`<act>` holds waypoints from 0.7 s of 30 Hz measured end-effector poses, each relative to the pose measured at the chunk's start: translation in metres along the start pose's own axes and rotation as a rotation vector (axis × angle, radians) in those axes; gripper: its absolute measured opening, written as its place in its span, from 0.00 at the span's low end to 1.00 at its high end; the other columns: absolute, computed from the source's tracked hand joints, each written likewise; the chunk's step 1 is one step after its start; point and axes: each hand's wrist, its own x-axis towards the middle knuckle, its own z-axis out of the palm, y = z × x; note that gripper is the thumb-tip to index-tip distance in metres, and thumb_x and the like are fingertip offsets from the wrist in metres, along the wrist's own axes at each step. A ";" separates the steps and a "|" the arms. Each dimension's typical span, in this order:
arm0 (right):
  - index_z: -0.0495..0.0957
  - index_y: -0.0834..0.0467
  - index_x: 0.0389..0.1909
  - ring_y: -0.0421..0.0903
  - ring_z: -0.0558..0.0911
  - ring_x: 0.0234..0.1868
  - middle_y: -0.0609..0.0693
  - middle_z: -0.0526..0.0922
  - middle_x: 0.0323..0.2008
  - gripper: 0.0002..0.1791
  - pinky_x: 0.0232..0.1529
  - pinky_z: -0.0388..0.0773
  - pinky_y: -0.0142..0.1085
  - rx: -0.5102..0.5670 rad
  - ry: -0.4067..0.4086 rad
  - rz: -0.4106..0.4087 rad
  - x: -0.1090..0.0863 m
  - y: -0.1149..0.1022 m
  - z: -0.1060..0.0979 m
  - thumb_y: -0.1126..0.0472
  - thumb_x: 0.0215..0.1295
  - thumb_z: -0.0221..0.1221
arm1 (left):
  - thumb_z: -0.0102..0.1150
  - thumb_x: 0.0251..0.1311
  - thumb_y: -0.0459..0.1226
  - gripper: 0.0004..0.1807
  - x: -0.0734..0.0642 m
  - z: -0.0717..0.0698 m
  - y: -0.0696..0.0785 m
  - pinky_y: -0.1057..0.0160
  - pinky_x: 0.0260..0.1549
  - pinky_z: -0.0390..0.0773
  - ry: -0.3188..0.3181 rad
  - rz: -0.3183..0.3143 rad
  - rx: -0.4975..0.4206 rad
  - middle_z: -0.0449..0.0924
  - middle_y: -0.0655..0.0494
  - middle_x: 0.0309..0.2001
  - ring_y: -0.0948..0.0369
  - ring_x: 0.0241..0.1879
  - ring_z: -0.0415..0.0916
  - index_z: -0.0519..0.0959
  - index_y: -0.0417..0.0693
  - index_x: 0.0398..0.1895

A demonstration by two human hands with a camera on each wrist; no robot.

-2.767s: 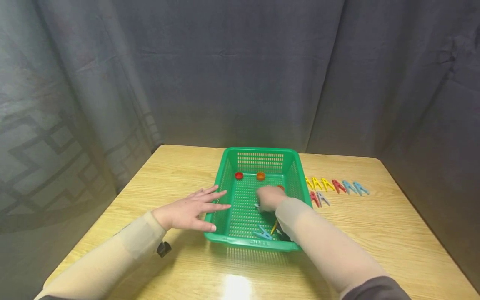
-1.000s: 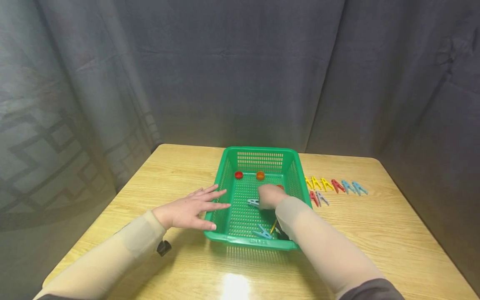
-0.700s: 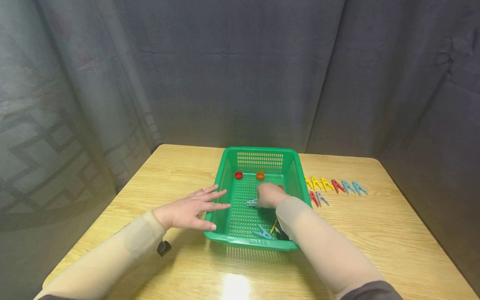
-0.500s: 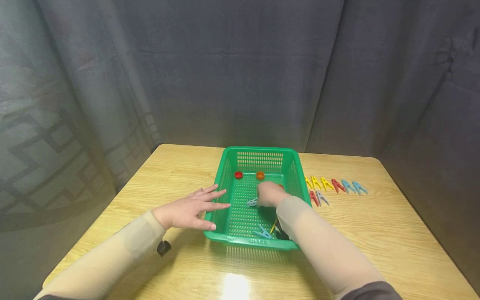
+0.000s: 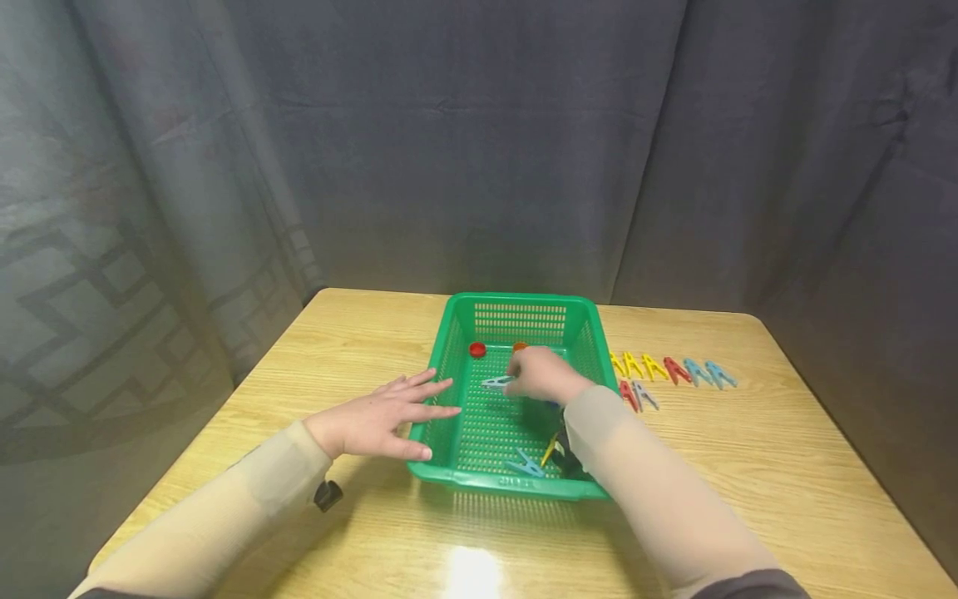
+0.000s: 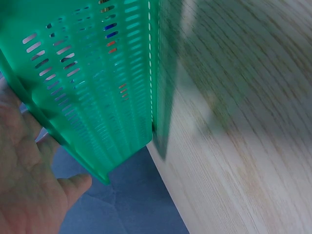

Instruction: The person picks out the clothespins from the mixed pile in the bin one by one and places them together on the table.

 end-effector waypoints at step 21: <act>0.83 0.58 0.45 0.45 0.78 0.37 0.47 0.83 0.38 0.16 0.41 0.77 0.44 0.026 0.108 -0.021 -0.026 -0.016 -0.052 0.53 0.60 0.66 | 0.45 0.60 0.68 0.37 0.000 -0.001 0.000 0.43 0.69 0.40 -0.006 -0.002 0.009 0.39 0.65 0.77 0.60 0.75 0.28 0.58 0.74 0.72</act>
